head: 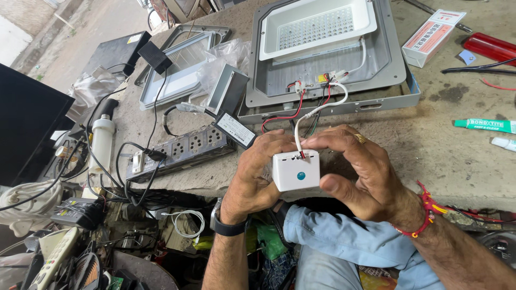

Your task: The person assembles a small white electronic box by inserting a circuit board and connecting wires. They use pliers to cut wires and a screwdriver to tighten connections, then close the box and connect it to a larger LED light fixture.

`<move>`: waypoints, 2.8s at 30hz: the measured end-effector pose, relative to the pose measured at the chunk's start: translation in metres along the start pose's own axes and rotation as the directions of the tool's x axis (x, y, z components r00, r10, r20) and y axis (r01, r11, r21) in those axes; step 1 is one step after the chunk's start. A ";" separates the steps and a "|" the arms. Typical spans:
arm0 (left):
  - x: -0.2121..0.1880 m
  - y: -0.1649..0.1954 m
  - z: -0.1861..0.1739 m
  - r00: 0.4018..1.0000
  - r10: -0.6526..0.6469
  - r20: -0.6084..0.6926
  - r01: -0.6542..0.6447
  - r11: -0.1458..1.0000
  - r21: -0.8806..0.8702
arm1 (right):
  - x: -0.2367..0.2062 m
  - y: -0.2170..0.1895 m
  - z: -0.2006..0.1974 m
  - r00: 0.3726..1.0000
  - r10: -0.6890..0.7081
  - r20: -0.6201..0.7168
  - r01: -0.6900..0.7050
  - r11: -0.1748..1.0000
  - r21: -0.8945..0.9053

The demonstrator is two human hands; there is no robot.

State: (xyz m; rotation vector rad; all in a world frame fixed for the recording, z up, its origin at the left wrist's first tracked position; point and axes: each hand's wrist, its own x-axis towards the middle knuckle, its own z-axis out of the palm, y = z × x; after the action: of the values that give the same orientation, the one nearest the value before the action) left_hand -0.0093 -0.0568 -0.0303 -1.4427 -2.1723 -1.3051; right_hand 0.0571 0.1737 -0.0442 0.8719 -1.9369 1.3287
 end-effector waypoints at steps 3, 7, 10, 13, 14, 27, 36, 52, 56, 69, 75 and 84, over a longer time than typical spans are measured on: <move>0.001 0.001 -0.002 1.000 -0.006 0.014 0.006 1.000 0.001 | -0.003 0.001 0.004 0.998 0.049 -0.049 -0.050 0.999 -0.021; 0.000 0.005 -0.001 1.000 -0.005 0.012 0.005 1.000 -0.010 | -0.005 0.001 0.006 0.995 0.054 -0.085 -0.058 0.997 -0.043; -0.001 0.006 -0.001 1.000 0.022 0.015 -0.022 1.000 -0.012 | -0.006 0.000 0.006 0.995 0.039 -0.093 -0.044 0.997 -0.056; -0.002 0.008 -0.001 0.999 0.028 0.018 -0.027 0.999 -0.019 | -0.006 -0.003 0.005 0.994 0.031 -0.102 -0.037 0.997 -0.062; -0.002 0.008 -0.001 0.999 0.029 0.014 -0.029 0.999 -0.018 | -0.006 -0.004 0.005 0.994 0.027 -0.104 -0.034 0.997 -0.063; -0.001 0.028 0.000 0.996 0.085 0.037 -0.088 0.991 0.106 | -0.004 -0.032 -0.009 0.993 0.054 -0.102 -0.060 0.997 -0.051; -0.002 0.028 -0.001 0.994 0.106 0.006 -0.106 0.987 0.125 | -0.018 -0.023 0.009 0.999 0.036 -0.025 -0.037 0.998 -0.052; 0.013 0.024 0.046 0.968 0.208 -0.140 -0.179 0.964 0.196 | -0.001 -0.035 -0.034 0.984 -0.126 0.123 0.164 0.909 -0.384; 0.008 0.024 0.051 0.968 0.201 -0.151 -0.161 0.957 0.243 | -0.005 -0.035 -0.032 0.995 -0.038 0.095 0.067 0.942 -0.328; 0.001 0.022 0.055 0.954 0.221 -0.203 -0.166 0.952 0.257 | -0.030 -0.020 -0.019 0.999 -0.019 0.042 0.029 0.972 -0.234; -0.003 0.017 0.058 0.956 0.225 -0.191 -0.172 0.951 0.257 | -0.042 -0.014 -0.016 1.000 -0.003 -0.030 -0.003 0.981 -0.195; -0.005 0.010 0.063 0.939 0.285 -0.191 -0.214 0.922 0.322 | -0.051 -0.026 -0.008 0.997 0.010 -0.070 -0.031 0.950 -0.309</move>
State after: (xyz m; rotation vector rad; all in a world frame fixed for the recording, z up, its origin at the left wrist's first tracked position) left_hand 0.0191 -0.0101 -0.0644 -1.3193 -1.8613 -0.9566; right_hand 0.1090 0.1825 -0.0683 0.6442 -2.0342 1.0118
